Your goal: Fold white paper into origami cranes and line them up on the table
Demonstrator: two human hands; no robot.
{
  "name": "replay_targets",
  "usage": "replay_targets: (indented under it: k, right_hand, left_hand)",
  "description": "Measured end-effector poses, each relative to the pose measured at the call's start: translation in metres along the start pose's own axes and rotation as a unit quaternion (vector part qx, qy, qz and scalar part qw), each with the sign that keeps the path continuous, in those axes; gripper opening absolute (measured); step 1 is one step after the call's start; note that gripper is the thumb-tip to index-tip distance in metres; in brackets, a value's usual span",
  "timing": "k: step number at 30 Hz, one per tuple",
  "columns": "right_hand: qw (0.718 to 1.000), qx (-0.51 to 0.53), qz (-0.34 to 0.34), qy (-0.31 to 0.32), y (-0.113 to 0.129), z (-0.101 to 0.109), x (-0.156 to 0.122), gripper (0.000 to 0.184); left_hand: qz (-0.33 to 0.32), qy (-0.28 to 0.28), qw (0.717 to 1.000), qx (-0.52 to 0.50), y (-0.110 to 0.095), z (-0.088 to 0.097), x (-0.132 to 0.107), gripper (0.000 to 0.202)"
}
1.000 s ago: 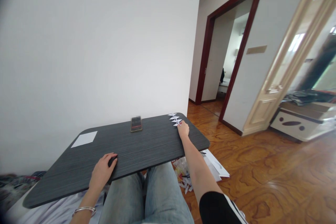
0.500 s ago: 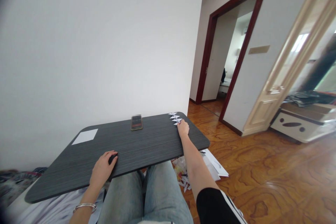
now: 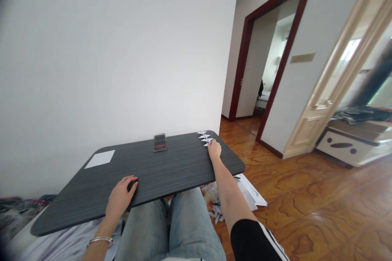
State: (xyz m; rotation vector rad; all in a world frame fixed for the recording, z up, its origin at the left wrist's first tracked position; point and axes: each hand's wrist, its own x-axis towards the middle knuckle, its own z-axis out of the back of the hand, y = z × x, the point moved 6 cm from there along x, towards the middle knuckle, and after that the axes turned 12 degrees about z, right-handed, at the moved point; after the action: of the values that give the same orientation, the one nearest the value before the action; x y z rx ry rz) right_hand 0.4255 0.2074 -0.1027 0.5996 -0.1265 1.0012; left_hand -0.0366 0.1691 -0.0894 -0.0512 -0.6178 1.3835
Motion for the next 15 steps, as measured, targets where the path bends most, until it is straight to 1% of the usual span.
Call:
replay_targets:
  k: [11, 15]
  right_hand:
    - [1.000, 0.017, -0.008, -0.009, 0.0008, 0.0049, -0.0022, 0.019]
    - [0.999, 0.030, -0.011, -0.017, 0.0020, 0.0086, -0.0042, 0.020]
  left_hand:
    - [0.010, 0.013, 1.000, -0.008, 0.0028, -0.0025, 0.0004, 0.027]
    - [0.007, 0.009, 1.000, -0.011, 0.0034, -0.0029, 0.0011, 0.027]
